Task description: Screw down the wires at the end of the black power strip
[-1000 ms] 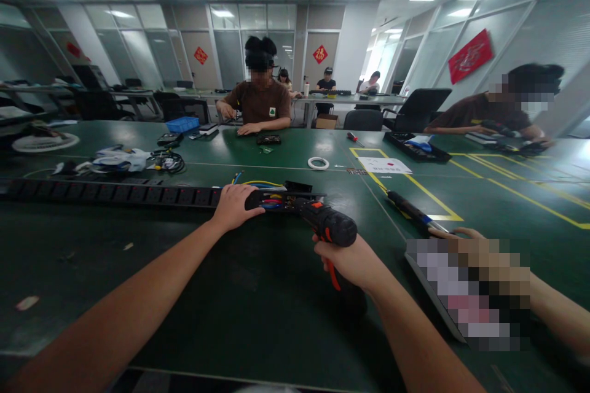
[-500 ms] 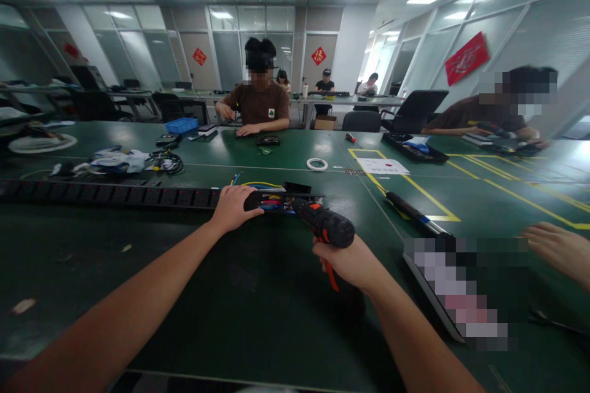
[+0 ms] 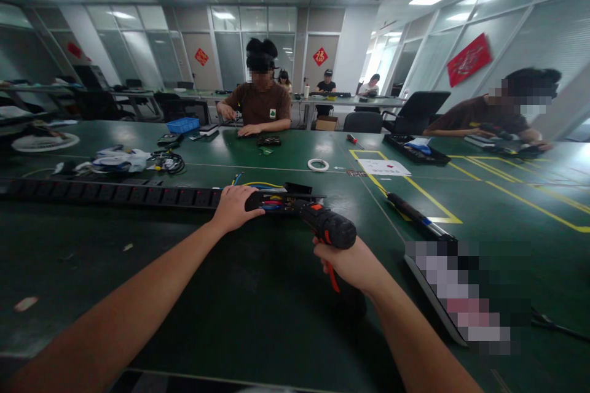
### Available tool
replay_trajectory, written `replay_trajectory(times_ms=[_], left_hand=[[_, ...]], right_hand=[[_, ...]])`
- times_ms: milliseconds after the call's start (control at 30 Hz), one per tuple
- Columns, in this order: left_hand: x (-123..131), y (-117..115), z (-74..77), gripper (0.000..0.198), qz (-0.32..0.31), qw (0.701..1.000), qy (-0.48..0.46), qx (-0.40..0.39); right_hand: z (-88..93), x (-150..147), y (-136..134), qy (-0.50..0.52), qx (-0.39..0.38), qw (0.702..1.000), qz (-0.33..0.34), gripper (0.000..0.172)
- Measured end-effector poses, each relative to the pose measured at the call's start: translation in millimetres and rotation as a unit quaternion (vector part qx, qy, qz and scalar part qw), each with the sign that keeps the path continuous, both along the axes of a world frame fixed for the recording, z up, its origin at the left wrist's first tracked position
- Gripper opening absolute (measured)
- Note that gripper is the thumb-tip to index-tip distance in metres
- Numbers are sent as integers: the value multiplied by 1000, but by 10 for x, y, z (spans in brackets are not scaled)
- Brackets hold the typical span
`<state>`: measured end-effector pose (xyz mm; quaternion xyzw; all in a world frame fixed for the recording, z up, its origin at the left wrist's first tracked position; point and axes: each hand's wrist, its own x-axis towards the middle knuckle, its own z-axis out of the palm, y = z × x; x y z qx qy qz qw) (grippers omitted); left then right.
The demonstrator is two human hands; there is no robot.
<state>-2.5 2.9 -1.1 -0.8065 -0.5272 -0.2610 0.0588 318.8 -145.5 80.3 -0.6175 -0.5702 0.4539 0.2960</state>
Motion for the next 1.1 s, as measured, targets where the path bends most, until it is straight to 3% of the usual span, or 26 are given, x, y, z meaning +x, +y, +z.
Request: replay_trajectory(times_ms=[1100], left_hand=[[-2,-4,4,64,-3,1000,-3,-5]], right_hand=[[7,-14,0,-11,11,1000,11,19]])
